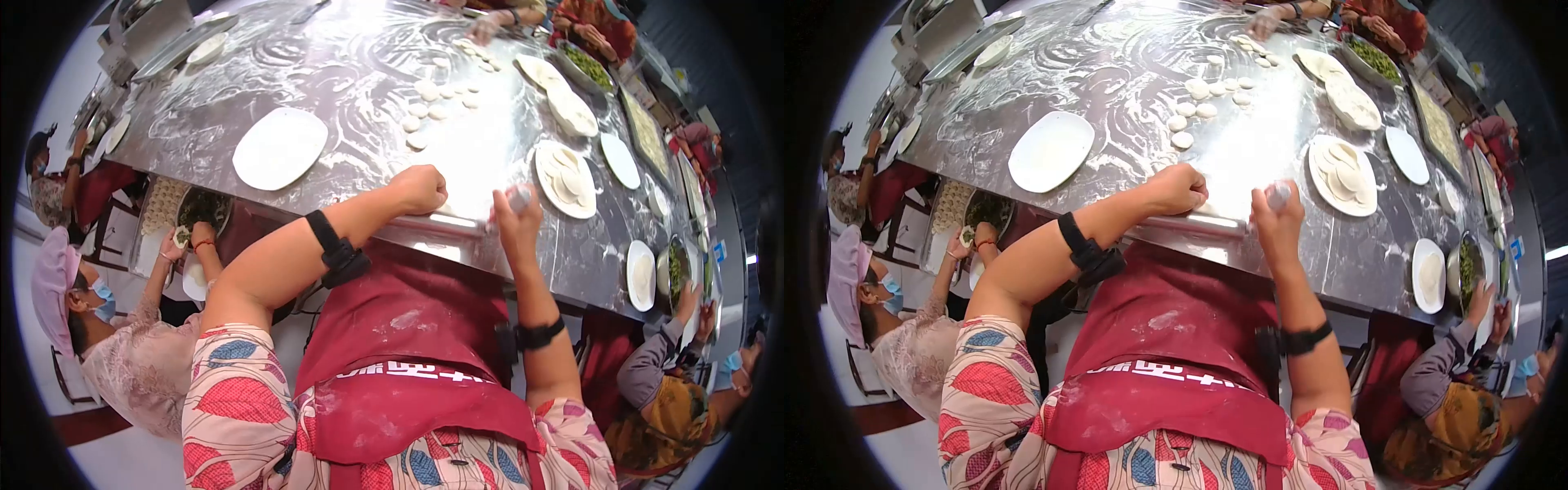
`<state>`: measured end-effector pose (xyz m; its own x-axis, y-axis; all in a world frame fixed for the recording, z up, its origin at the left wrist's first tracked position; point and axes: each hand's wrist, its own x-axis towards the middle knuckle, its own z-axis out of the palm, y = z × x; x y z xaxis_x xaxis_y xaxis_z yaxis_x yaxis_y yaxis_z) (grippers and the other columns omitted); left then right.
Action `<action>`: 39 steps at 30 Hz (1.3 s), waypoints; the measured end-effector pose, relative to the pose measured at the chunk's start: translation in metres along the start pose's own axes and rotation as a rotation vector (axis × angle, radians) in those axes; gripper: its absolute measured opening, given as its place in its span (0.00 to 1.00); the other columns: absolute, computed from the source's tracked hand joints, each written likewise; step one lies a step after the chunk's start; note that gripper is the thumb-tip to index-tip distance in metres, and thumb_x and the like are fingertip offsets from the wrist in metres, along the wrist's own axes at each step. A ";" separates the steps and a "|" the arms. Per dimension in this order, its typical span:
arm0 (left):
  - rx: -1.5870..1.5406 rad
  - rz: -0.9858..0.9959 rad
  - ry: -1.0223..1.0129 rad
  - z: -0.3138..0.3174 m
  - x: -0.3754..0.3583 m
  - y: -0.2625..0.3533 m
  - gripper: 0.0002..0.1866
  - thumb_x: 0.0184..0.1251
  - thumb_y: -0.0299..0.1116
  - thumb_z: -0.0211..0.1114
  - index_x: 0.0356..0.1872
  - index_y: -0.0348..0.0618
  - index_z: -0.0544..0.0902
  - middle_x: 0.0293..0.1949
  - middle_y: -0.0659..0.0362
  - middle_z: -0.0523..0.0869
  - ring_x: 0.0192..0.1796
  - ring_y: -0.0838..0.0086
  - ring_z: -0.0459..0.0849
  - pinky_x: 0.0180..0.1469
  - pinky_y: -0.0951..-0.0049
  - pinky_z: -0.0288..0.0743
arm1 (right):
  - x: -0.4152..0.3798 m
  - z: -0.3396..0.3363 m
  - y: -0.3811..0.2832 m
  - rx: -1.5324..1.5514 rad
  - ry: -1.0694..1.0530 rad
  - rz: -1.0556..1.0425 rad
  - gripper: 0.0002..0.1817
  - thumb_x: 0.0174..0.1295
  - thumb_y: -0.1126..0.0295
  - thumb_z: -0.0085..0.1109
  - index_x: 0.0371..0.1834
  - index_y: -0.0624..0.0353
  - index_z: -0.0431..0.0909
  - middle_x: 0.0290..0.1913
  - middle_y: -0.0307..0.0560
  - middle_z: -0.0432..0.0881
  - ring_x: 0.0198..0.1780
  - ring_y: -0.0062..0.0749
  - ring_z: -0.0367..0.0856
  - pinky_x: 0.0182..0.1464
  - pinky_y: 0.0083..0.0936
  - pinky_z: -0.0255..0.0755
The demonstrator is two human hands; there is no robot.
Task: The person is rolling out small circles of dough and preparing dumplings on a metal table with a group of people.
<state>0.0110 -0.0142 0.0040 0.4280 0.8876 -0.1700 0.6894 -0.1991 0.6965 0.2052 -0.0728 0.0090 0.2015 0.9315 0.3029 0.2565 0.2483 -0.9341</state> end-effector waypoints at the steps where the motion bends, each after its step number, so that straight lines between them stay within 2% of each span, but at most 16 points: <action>1: 0.079 0.018 0.030 -0.001 0.002 0.009 0.07 0.51 0.29 0.64 0.31 0.40 0.85 0.28 0.50 0.85 0.34 0.63 0.85 0.38 0.67 0.76 | 0.012 0.004 0.004 0.029 -0.006 -0.007 0.10 0.57 0.76 0.59 0.28 0.61 0.66 0.18 0.39 0.73 0.18 0.20 0.73 0.19 0.19 0.66; 3: 0.157 0.054 0.069 0.000 0.007 0.015 0.08 0.50 0.30 0.66 0.32 0.40 0.85 0.29 0.49 0.85 0.35 0.60 0.85 0.39 0.66 0.76 | 0.020 0.008 0.004 0.007 -0.002 -0.024 0.09 0.56 0.76 0.59 0.28 0.61 0.66 0.18 0.38 0.72 0.17 0.20 0.73 0.19 0.19 0.66; 6: 0.092 0.220 -0.019 0.003 0.018 -0.002 0.09 0.48 0.30 0.66 0.32 0.39 0.86 0.28 0.49 0.85 0.33 0.62 0.85 0.39 0.67 0.76 | 0.008 0.002 0.004 -0.012 -0.011 -0.047 0.09 0.56 0.77 0.60 0.29 0.61 0.66 0.18 0.38 0.72 0.18 0.20 0.73 0.20 0.19 0.66; 9: 0.016 0.083 0.024 0.000 0.008 -0.009 0.09 0.48 0.29 0.65 0.32 0.39 0.86 0.28 0.50 0.86 0.32 0.64 0.85 0.39 0.68 0.76 | -0.020 -0.006 -0.003 0.001 0.010 -0.028 0.09 0.56 0.77 0.60 0.29 0.61 0.67 0.18 0.38 0.72 0.18 0.20 0.73 0.20 0.19 0.66; 12: -0.089 0.070 -0.084 -0.002 0.000 -0.009 0.09 0.48 0.29 0.64 0.31 0.39 0.86 0.27 0.50 0.86 0.32 0.65 0.85 0.38 0.68 0.76 | -0.028 -0.005 0.001 0.025 0.023 -0.017 0.09 0.56 0.76 0.60 0.29 0.61 0.67 0.18 0.38 0.72 0.18 0.19 0.72 0.19 0.19 0.66; 13: 0.030 0.124 -0.039 -0.001 0.003 -0.005 0.09 0.50 0.30 0.64 0.31 0.39 0.86 0.28 0.49 0.86 0.32 0.64 0.85 0.38 0.67 0.76 | -0.010 0.000 -0.001 0.017 0.016 -0.030 0.09 0.56 0.76 0.60 0.29 0.61 0.67 0.17 0.38 0.72 0.18 0.19 0.72 0.19 0.19 0.66; 16: 0.162 0.107 0.007 0.000 0.013 0.012 0.08 0.51 0.30 0.65 0.31 0.39 0.86 0.28 0.49 0.86 0.33 0.62 0.85 0.39 0.66 0.76 | 0.026 0.011 0.006 -0.010 0.004 -0.029 0.09 0.56 0.76 0.60 0.29 0.60 0.67 0.17 0.37 0.71 0.17 0.19 0.72 0.19 0.19 0.66; 20: 0.077 0.216 -0.069 0.000 0.014 0.003 0.08 0.50 0.28 0.65 0.31 0.37 0.85 0.29 0.49 0.86 0.33 0.62 0.85 0.38 0.66 0.76 | -0.001 -0.002 -0.011 -0.047 -0.017 0.012 0.10 0.56 0.76 0.60 0.29 0.60 0.66 0.18 0.38 0.73 0.18 0.18 0.73 0.20 0.19 0.66; 21: 0.103 0.188 -0.064 -0.001 0.012 0.000 0.08 0.50 0.26 0.64 0.32 0.35 0.84 0.29 0.50 0.86 0.32 0.64 0.84 0.38 0.67 0.76 | -0.014 -0.006 -0.009 -0.018 -0.023 0.026 0.10 0.56 0.76 0.60 0.29 0.60 0.66 0.18 0.39 0.73 0.18 0.18 0.73 0.20 0.18 0.67; 23: -0.121 0.020 -0.123 -0.006 0.009 -0.009 0.08 0.50 0.26 0.64 0.32 0.35 0.84 0.30 0.50 0.86 0.32 0.64 0.84 0.38 0.68 0.76 | -0.033 -0.012 0.000 0.095 -0.035 0.008 0.09 0.56 0.76 0.59 0.30 0.60 0.67 0.19 0.40 0.75 0.19 0.19 0.74 0.22 0.18 0.69; 24: -0.225 -0.063 -0.163 -0.006 0.007 -0.012 0.08 0.50 0.26 0.64 0.32 0.35 0.83 0.30 0.50 0.85 0.32 0.64 0.84 0.38 0.68 0.76 | -0.028 -0.010 0.000 0.048 -0.037 0.002 0.09 0.56 0.76 0.59 0.29 0.60 0.66 0.19 0.40 0.75 0.19 0.19 0.75 0.22 0.18 0.69; 28: 0.070 0.194 -0.074 -0.011 0.013 -0.008 0.10 0.52 0.28 0.61 0.34 0.35 0.83 0.31 0.49 0.85 0.35 0.63 0.84 0.41 0.66 0.75 | 0.020 0.006 0.003 -0.058 -0.009 -0.022 0.10 0.57 0.75 0.60 0.29 0.61 0.66 0.19 0.40 0.74 0.19 0.20 0.74 0.21 0.20 0.67; 33: 0.076 0.184 -0.173 -0.009 0.018 0.001 0.10 0.52 0.29 0.63 0.35 0.35 0.83 0.30 0.50 0.85 0.34 0.65 0.83 0.39 0.67 0.75 | 0.015 0.002 0.004 -0.060 -0.023 -0.036 0.10 0.56 0.74 0.61 0.29 0.60 0.66 0.19 0.39 0.75 0.19 0.19 0.74 0.20 0.20 0.67; 36: -0.054 0.112 -0.191 -0.010 0.015 -0.010 0.09 0.53 0.28 0.63 0.35 0.35 0.83 0.29 0.52 0.85 0.33 0.67 0.82 0.38 0.68 0.74 | -0.023 -0.008 0.004 0.010 0.000 -0.019 0.10 0.56 0.74 0.61 0.29 0.60 0.67 0.19 0.40 0.75 0.19 0.19 0.74 0.21 0.20 0.68; 37: -0.149 0.043 -0.268 -0.012 0.014 -0.012 0.09 0.53 0.27 0.63 0.35 0.35 0.82 0.29 0.52 0.85 0.33 0.69 0.82 0.38 0.68 0.74 | -0.018 -0.007 0.004 0.008 -0.011 -0.019 0.10 0.56 0.75 0.61 0.29 0.60 0.67 0.19 0.40 0.75 0.19 0.19 0.74 0.21 0.19 0.68; 39: -0.056 0.121 -0.237 -0.013 0.012 -0.010 0.09 0.54 0.28 0.63 0.35 0.35 0.82 0.29 0.52 0.85 0.33 0.68 0.82 0.38 0.67 0.74 | -0.008 -0.005 0.003 0.007 -0.016 -0.003 0.10 0.56 0.75 0.61 0.29 0.61 0.66 0.19 0.40 0.75 0.19 0.20 0.74 0.21 0.19 0.68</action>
<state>0.0017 0.0037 0.0044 0.6348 0.7356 -0.2364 0.5942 -0.2691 0.7580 0.2092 -0.0812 0.0044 0.1852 0.9350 0.3026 0.2507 0.2528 -0.9345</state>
